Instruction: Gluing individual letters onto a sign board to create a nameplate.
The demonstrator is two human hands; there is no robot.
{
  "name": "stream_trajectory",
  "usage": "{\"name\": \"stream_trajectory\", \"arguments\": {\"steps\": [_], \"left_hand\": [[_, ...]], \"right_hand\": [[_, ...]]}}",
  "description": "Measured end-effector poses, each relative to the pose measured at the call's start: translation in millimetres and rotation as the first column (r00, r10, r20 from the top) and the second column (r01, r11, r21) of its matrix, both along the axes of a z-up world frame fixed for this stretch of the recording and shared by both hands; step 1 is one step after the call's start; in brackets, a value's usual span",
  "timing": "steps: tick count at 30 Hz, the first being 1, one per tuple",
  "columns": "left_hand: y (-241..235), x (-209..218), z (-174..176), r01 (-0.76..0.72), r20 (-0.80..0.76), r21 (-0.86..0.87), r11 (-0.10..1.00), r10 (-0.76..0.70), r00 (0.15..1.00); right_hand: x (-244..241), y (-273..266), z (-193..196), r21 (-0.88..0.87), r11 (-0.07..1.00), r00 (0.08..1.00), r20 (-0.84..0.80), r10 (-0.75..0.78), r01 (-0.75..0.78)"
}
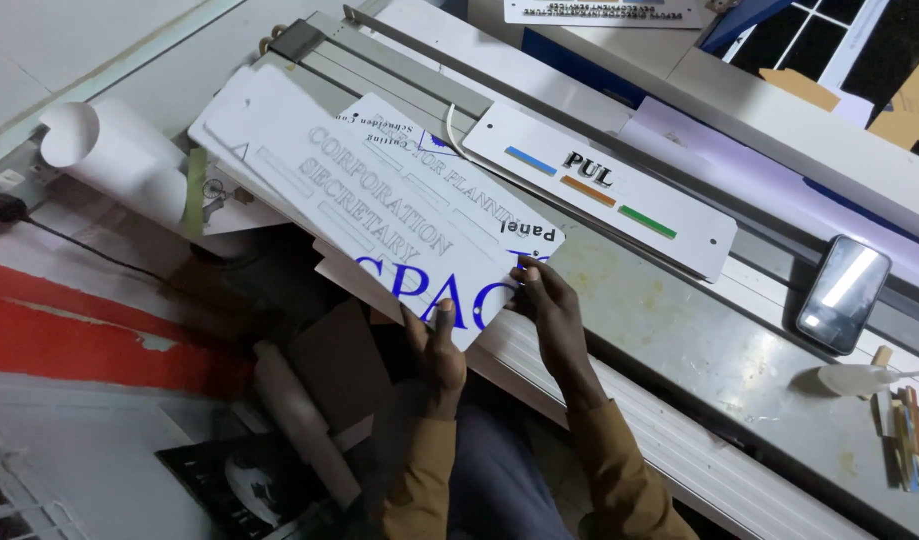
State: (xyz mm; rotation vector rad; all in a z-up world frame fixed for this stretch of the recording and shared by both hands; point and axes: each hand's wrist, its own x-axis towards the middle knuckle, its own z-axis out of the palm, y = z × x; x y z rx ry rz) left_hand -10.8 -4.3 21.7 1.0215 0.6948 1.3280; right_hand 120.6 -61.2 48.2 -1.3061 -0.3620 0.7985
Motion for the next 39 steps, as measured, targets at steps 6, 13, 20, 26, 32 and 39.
{"name": "stream_trajectory", "arguments": {"steps": [6,13,20,26,32,39], "left_hand": [[12.8,-0.5,-3.1,0.112,-0.013,-0.048,0.993,-0.113,0.993],[34.1,15.3,-55.5,-0.086,-0.038,-0.189,0.978,0.080,0.996],[32.0,35.9,20.5,-0.098,-0.074,-0.178,0.979,0.086,0.994],[27.0,64.5,6.8,0.023,-0.199,-0.169,0.985,-0.057,0.978],[32.8,65.1,13.0,0.120,-0.249,-0.163,0.979,-0.159,0.955],[35.1,72.8,0.7,0.011,-0.363,-0.091,0.996,-0.043,0.931]], "right_hand": [[12.1,22.8,-29.5,0.114,0.990,0.923,-0.383,-0.032,0.081],[41.5,-5.3,-35.2,0.050,0.976,0.931,-0.313,-0.188,0.213],[53.8,-20.4,-19.4,0.116,0.917,0.920,-0.143,-0.366,0.383],[100.3,-62.9,-25.4,0.175,0.859,0.876,-0.125,-0.466,0.482],[119.9,-101.8,-23.8,0.158,0.829,0.844,-0.108,-0.525,0.536],[90.3,-129.7,21.9,0.096,0.822,0.828,-0.062,-0.558,0.561]]}}
